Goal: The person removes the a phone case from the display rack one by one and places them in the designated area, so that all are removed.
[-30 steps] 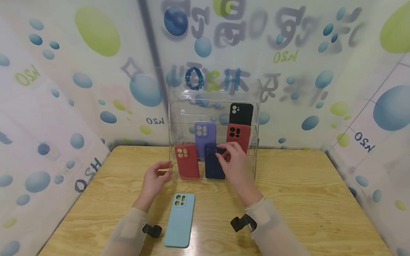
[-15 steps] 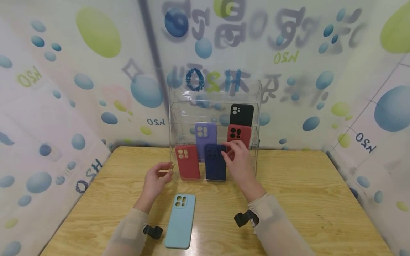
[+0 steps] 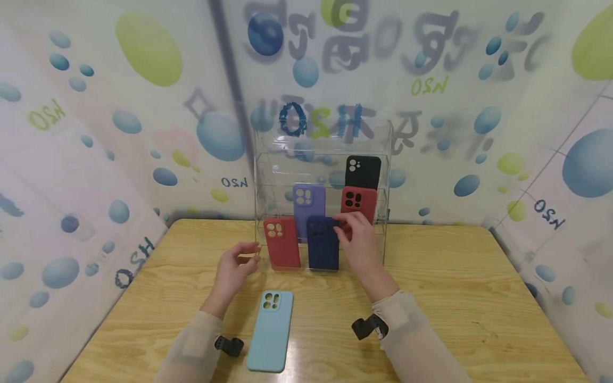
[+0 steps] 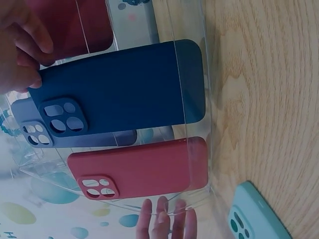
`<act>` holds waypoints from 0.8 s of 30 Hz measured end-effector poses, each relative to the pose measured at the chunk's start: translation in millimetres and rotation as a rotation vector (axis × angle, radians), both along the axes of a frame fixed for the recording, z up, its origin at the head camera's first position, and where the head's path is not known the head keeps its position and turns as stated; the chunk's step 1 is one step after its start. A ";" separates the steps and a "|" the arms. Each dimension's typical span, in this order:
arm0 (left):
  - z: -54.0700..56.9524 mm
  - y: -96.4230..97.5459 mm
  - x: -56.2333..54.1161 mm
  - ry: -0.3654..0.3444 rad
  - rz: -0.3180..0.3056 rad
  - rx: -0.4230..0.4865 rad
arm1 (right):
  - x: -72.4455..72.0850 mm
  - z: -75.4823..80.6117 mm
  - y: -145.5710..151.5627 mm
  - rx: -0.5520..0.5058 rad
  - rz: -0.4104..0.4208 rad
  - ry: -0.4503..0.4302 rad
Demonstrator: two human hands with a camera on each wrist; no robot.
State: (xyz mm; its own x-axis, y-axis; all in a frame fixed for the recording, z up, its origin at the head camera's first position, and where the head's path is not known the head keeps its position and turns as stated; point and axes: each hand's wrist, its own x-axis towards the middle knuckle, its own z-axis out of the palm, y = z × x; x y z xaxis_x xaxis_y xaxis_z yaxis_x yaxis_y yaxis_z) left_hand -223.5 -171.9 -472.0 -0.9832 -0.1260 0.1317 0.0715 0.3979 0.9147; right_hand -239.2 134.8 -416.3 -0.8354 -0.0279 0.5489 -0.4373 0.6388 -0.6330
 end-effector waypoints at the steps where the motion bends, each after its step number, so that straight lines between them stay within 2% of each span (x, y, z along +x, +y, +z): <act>1: 0.0 0.4 -0.4 0.000 -0.002 0.001 | -0.6 -0.3 0.9 -0.001 -0.002 0.008; 6: -0.4 1.1 -1.6 -0.002 -0.007 0.007 | -2.2 -0.1 4.9 -0.010 0.006 0.029; 14: 1.2 -0.1 -1.4 -0.004 -0.002 -0.009 | 0.5 0.5 7.3 -0.004 0.022 0.013; 24: -0.2 0.8 -1.4 0.002 -0.001 0.013 | 6.0 6.3 8.6 -0.068 0.034 -0.025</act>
